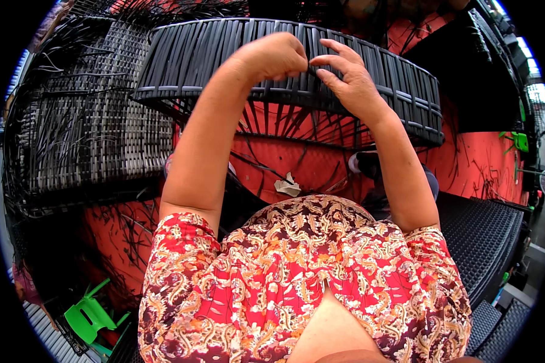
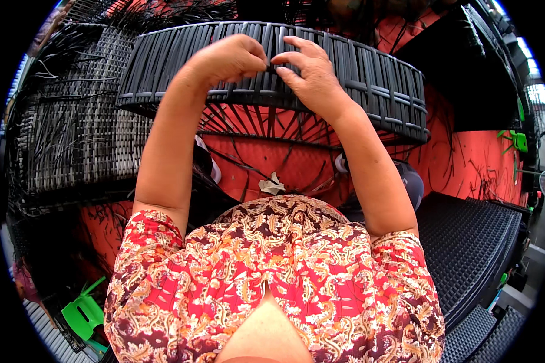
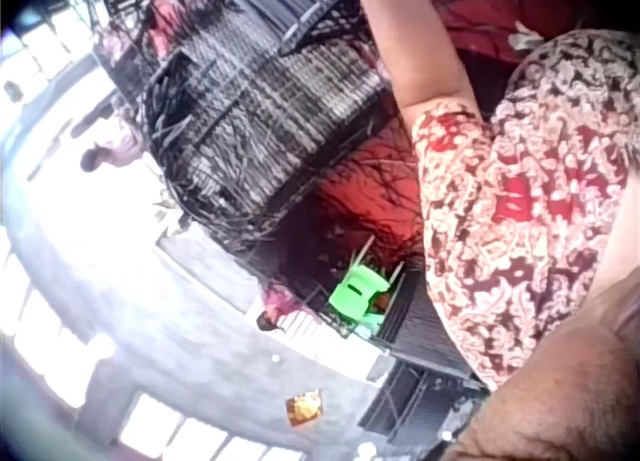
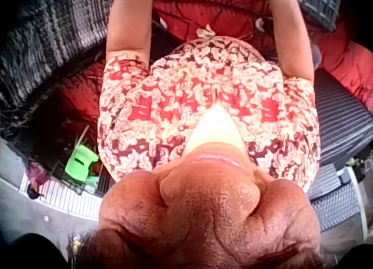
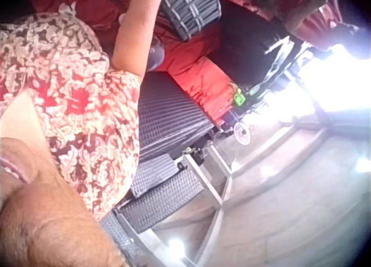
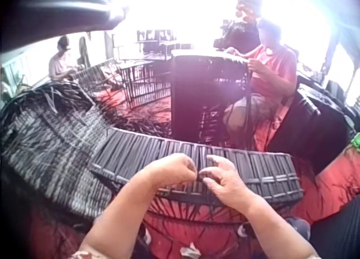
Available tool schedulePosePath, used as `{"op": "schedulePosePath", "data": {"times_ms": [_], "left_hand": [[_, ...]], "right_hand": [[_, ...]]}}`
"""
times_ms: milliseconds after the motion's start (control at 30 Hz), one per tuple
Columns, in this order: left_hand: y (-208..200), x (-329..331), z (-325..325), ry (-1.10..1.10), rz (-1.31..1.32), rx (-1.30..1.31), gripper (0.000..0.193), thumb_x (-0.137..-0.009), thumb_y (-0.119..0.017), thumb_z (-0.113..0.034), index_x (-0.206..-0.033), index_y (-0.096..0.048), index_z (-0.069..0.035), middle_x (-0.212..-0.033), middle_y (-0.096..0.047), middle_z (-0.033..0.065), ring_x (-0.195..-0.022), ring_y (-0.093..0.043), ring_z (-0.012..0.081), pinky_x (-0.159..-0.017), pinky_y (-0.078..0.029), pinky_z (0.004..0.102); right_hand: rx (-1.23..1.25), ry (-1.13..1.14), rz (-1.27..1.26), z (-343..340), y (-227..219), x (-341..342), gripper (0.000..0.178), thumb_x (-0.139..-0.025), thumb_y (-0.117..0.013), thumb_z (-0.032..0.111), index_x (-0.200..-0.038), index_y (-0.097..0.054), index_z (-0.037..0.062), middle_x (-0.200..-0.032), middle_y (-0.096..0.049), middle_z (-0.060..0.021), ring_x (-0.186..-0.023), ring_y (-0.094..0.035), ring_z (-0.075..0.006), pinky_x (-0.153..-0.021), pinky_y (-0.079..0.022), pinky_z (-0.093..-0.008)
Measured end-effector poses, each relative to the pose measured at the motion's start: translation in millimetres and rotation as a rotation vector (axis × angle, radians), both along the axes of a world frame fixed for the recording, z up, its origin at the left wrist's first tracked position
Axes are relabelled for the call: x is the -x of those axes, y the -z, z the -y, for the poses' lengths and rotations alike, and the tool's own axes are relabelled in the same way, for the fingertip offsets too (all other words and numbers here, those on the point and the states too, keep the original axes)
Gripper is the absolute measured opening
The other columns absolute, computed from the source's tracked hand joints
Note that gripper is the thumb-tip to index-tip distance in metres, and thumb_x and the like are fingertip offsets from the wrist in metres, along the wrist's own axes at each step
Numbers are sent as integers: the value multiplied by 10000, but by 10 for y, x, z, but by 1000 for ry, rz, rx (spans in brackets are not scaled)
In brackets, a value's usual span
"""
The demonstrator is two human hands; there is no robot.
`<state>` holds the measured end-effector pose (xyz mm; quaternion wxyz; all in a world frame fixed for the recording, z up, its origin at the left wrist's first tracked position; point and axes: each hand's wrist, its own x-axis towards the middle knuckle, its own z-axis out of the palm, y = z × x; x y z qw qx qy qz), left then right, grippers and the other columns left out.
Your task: The person binds black synthetic strips around the frame of a piece of furniture, pulling the material tight and tucking the ends by hand.
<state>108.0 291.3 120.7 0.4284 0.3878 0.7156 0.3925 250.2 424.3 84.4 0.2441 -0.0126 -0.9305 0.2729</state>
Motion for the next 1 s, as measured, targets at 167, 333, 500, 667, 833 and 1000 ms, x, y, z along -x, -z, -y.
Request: {"op": "schedulePosePath", "data": {"times_ms": [167, 333, 500, 667, 833, 1000], "left_hand": [[-59, 119, 177, -29, 91, -72, 111, -760, -581, -101, -821, -595, -10, -544, -512, 1, -360, -394, 32, -303, -262, 170], [0, 95, 279, -50, 116, -101, 101, -798, -574, -108, -839, -592, -17, -540, -513, -4, -354, -394, 29, -314, -288, 165], [34, 231, 374, -326, 52, -220, 160, -812, -582, -127, -926, -601, -17, -654, -562, 0, -396, -437, 33, -349, -330, 160], [132, 208, 323, -362, -59, -118, 202, -784, -620, -123, -946, -602, -5, -690, -585, 22, -410, -473, 51, -362, -363, 170], [177, 191, 239, -344, -123, -144, 182, -767, -651, -164, -859, -626, -8, -643, -571, 15, -396, -469, 66, -359, -365, 194], [202, 142, 27, -271, -461, 38, 262, -718, -693, -259, -668, -619, -13, -511, -528, 43, -420, -513, 132, -400, -398, 277]], "right_hand": [[282, -122, 139, 19, 5, 154, 186, -818, -619, 257, -885, -641, 85, -1258, -474, -106, -1218, -369, -275, -999, -291, -371], [372, -152, 158, 50, -15, 178, 174, -839, -598, 234, -790, -632, 71, -1248, -476, -102, -1170, -414, -218, -977, -297, -337], [831, -96, 101, 86, -2, 205, 185, -825, -610, 215, -724, -622, 61, -1164, -516, -92, -1082, -459, -181, -941, -324, -316], [864, -88, 77, 100, -25, 187, 190, -830, -605, 205, -716, -620, 54, -1154, -517, -86, -1060, -458, -152, -919, -334, -296], [880, -88, 64, 103, -12, 186, 189, -831, -603, 202, -716, -621, 52, -1148, -522, -90, -1056, -462, -154, -913, -336, -297], [841, -89, 48, 101, -9, 188, 192, -831, -603, 197, -714, -620, 46, -1136, -530, -102, -1058, -468, -159, -917, -336, -296]]}}
